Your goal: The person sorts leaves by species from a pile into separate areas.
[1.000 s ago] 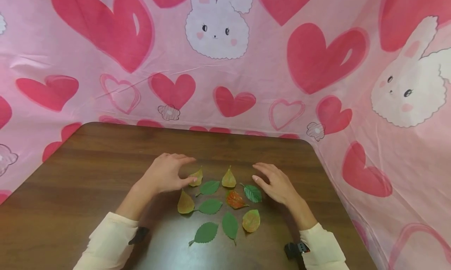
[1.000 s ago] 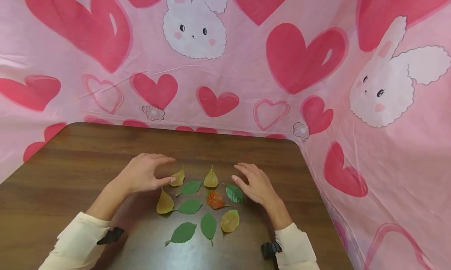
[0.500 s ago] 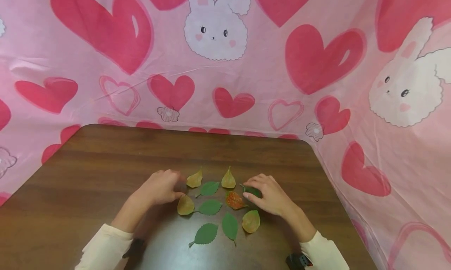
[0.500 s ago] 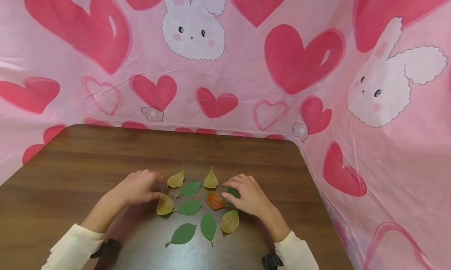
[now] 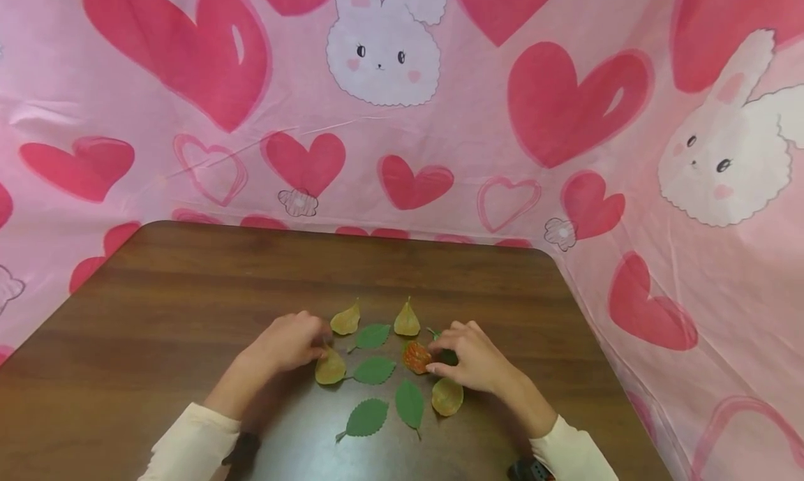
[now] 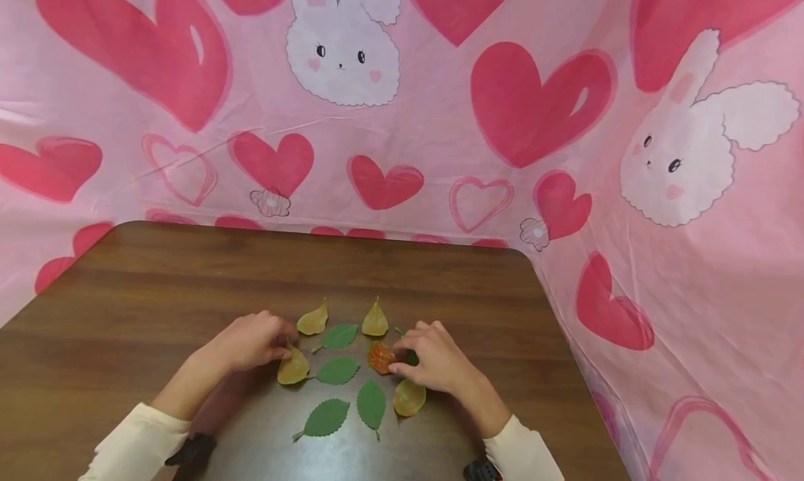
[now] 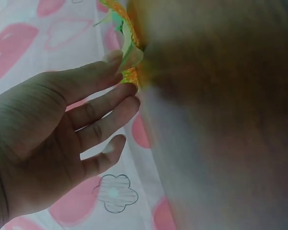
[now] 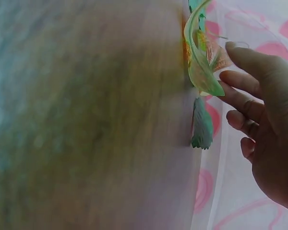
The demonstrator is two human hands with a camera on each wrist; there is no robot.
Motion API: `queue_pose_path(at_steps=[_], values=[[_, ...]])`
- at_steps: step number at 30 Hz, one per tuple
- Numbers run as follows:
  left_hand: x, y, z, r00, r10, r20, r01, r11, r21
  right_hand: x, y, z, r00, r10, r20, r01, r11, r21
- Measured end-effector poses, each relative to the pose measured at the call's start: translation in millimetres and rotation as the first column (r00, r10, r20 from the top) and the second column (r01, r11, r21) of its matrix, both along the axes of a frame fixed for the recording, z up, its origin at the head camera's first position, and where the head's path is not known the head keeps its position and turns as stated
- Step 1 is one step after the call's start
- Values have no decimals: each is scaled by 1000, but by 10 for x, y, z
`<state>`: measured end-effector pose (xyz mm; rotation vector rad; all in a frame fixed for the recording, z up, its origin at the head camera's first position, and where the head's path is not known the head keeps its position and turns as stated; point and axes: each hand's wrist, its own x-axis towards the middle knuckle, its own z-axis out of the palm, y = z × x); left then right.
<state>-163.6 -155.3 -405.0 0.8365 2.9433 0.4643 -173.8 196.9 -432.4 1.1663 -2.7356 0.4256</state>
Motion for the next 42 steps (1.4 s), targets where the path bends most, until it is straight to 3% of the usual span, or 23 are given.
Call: queue_pose_path(at_steps=[9, 19, 30, 36, 42], values=[[-29, 1, -61, 1000, -9, 12, 9, 1000, 25, -13, -32, 3, 999, 14, 45, -16, 999, 48], [-29, -27, -73, 996, -89, -27, 91, 989, 119, -13, -29, -34, 997, 3, 80, -9, 997, 78], [-17, -11, -60, 1000, -7, 3, 6, 997, 79, -27, -37, -84, 997, 12, 76, -18, 997, 78], [-25, -34, -26, 1000, -17, -25, 20, 992, 128, -57, -40, -87, 996, 42, 84, -46, 997, 54], [-51, -78, 15, 1000, 12, -14, -9, 979, 205, -78, -39, -72, 992, 70, 105, -72, 997, 16]])
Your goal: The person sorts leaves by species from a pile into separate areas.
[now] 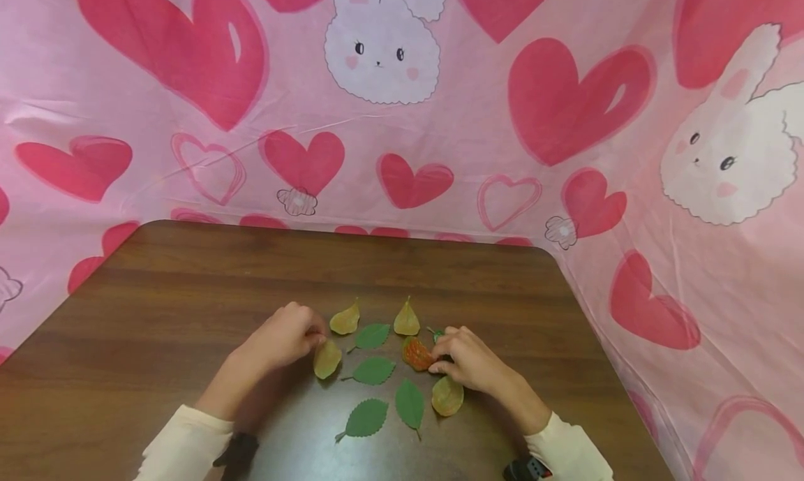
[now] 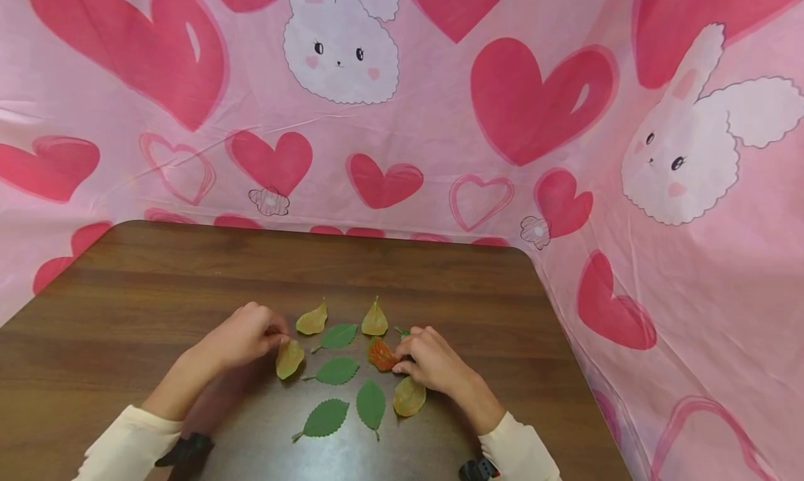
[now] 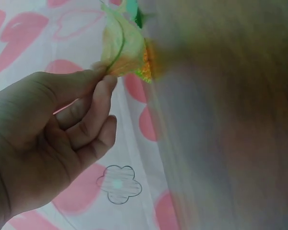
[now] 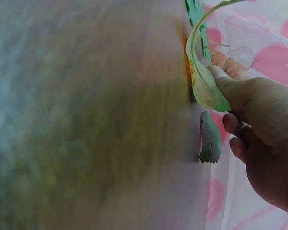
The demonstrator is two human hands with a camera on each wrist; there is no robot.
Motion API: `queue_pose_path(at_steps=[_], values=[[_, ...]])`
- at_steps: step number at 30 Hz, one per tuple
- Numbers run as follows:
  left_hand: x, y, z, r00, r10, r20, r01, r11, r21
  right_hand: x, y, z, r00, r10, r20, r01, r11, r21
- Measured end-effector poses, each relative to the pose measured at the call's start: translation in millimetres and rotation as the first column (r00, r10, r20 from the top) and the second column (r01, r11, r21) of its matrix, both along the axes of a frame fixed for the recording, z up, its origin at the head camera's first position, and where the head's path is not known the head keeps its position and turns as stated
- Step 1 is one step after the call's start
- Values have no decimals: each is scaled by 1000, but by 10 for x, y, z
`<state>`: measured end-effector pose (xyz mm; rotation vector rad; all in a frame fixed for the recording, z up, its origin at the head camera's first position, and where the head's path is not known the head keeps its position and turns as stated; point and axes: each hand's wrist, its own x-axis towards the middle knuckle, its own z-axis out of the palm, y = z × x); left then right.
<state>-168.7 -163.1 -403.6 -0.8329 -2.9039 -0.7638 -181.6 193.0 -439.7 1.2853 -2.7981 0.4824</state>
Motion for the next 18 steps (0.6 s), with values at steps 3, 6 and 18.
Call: queue_pose_path(at_steps=[3, 6, 18], values=[[-17, -13, 9, 1000, 19, 12, -19, 999, 46, -6, 4, 13, 1000, 9, 21, -8, 1000, -24], [-27, -15, 13, 999, 40, 20, -41, 995, 85, -10, 13, 21, 998, 14, 56, -11, 999, -48], [-7, 34, 58, 981, 128, 145, -160, 957, 240, -25, 65, 29, 999, 38, -2, -38, 992, -119]])
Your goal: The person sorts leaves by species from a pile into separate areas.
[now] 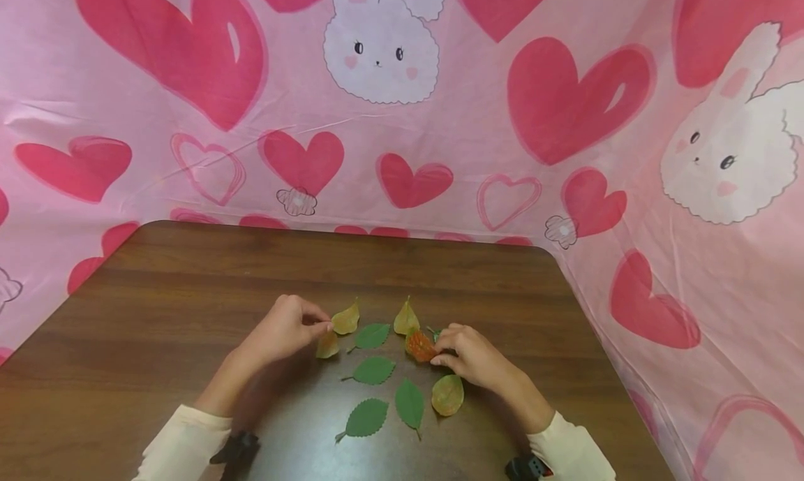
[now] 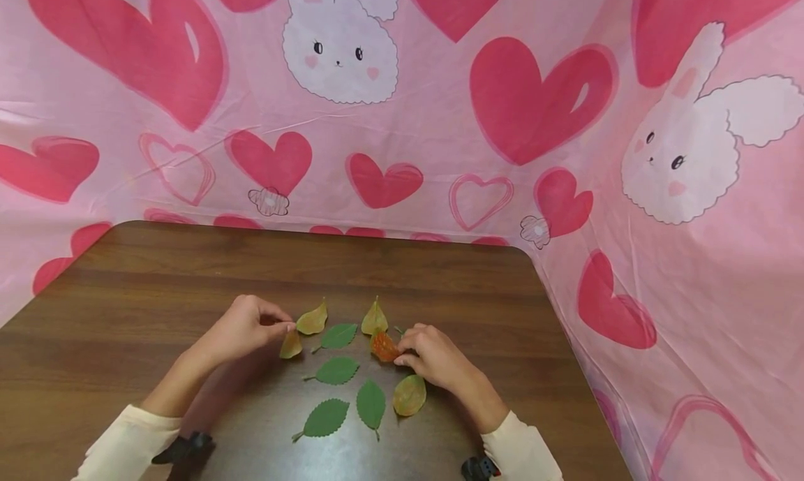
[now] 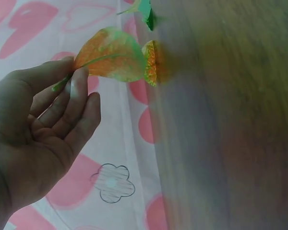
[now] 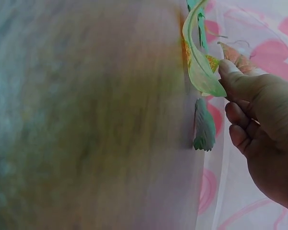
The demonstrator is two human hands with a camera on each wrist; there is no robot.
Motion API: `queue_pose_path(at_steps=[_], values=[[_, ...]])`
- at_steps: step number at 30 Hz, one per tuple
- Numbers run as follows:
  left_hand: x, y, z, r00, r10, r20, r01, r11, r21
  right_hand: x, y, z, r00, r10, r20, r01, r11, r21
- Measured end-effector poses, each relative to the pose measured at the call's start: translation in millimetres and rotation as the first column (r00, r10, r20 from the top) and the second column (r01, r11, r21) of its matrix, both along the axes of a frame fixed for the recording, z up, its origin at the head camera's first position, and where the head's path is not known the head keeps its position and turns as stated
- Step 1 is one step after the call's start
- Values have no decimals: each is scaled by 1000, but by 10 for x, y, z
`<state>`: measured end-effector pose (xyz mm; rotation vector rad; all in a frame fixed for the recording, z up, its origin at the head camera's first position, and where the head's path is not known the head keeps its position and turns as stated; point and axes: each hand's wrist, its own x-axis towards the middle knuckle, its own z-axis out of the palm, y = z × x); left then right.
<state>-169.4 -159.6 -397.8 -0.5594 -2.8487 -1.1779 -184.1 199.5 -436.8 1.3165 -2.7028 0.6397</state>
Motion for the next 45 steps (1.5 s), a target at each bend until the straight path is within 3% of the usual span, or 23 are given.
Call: queue_pose_path(at_steps=[7, 16, 25, 29, 40, 45], values=[[13, 12, 35, 999, 38, 8, -38, 997, 70, -14, 8, 3, 1000, 13, -4, -13, 996, -85], [2, 10, 61, 995, 100, -8, -98, 988, 120, -30, 16, 42, 996, -26, 87, 40, 984, -171], [-4, -20, 39, 992, 121, -35, -116, 986, 121, -52, 19, 79, 996, -29, 88, 51, 967, -250], [-6, -14, 41, 989, 145, -4, -143, 980, 141, -63, 28, 71, 997, -22, 68, 40, 958, -285], [-56, 22, 35, 993, 64, 103, -89, 963, 255, -104, 54, 96, 997, -63, 40, 73, 937, -340], [-94, 29, 17, 993, 19, 116, -50, 961, 272, -137, 82, 72, 998, -57, 39, 68, 916, -395]])
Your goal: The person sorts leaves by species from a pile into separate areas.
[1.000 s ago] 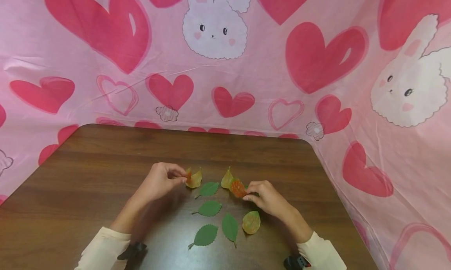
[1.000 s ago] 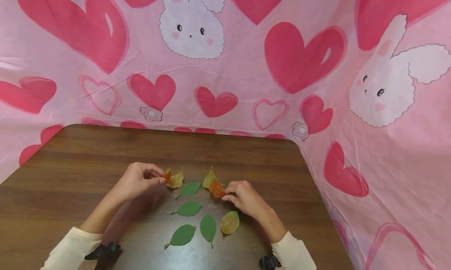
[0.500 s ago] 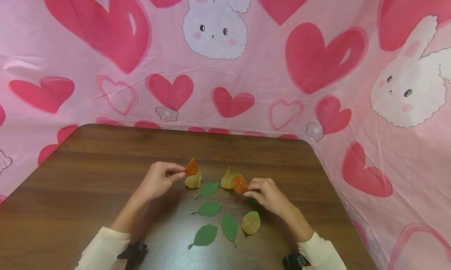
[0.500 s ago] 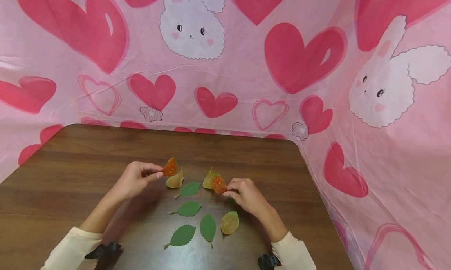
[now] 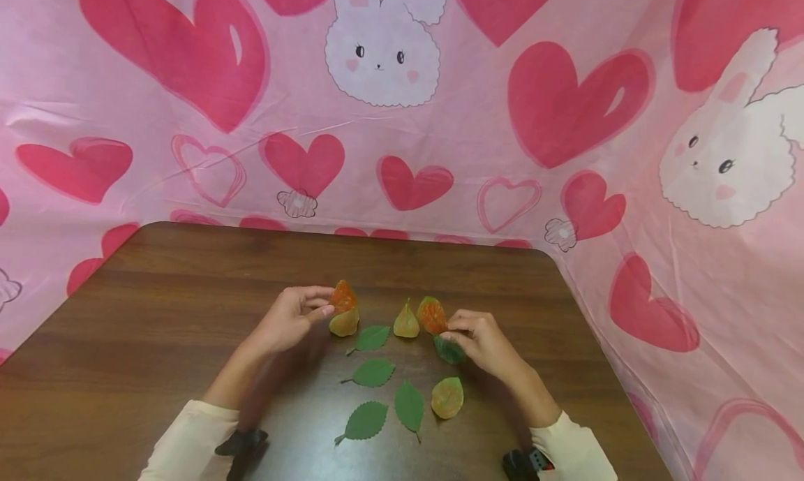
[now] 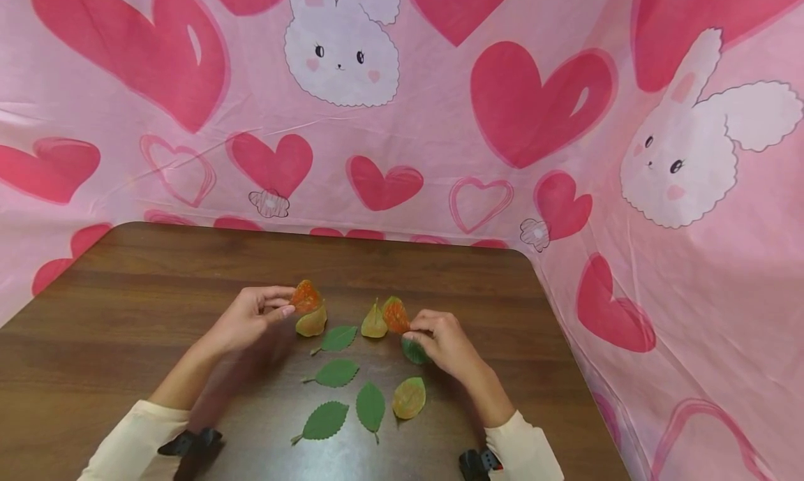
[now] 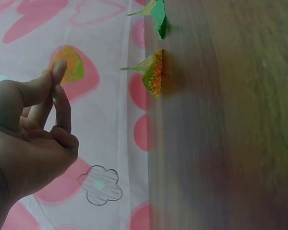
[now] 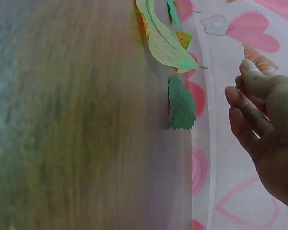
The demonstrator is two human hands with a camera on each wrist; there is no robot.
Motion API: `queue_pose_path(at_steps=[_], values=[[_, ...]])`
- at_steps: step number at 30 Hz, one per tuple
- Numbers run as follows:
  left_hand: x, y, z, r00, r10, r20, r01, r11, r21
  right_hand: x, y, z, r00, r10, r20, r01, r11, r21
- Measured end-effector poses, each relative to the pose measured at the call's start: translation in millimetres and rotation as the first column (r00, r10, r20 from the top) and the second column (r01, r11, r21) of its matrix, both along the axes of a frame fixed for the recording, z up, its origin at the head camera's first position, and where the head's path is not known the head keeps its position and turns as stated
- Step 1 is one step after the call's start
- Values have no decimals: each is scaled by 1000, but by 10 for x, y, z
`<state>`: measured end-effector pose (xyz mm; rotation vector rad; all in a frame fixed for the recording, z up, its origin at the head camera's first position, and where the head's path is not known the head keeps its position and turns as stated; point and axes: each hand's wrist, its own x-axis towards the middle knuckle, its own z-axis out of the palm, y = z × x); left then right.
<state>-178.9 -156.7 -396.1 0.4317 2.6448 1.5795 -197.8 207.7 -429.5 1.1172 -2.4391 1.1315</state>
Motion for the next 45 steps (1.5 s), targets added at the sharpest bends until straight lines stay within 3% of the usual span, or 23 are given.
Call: queue_pose_path(at_steps=[9, 20, 23, 27, 36, 45], values=[[-47, -2, -58, 998, -30, -62, 31, 999, 20, -65, 92, -66, 998, -66, -19, 64, 996, -66], [-101, 80, -95, 997, -76, -26, 79, 985, 153, -119, 177, -130, 988, -154, -33, 151, 985, -84], [-111, 114, -96, 995, -87, -43, 93, 983, 161, -125, 194, -124, 987, -158, -32, 155, 985, -78], [-126, 167, -91, 996, -61, -63, 69, 989, 128, -122, 212, -101, 988, -156, -16, 154, 985, -81], [-203, 374, -104, 997, 57, -44, -52, 993, 105, -110, 235, -36, 975, -222, 21, 223, 973, -61], [-291, 642, -81, 999, 43, 1, -43, 991, 126, -131, 211, -38, 964, -263, 25, 264, 962, -68]])
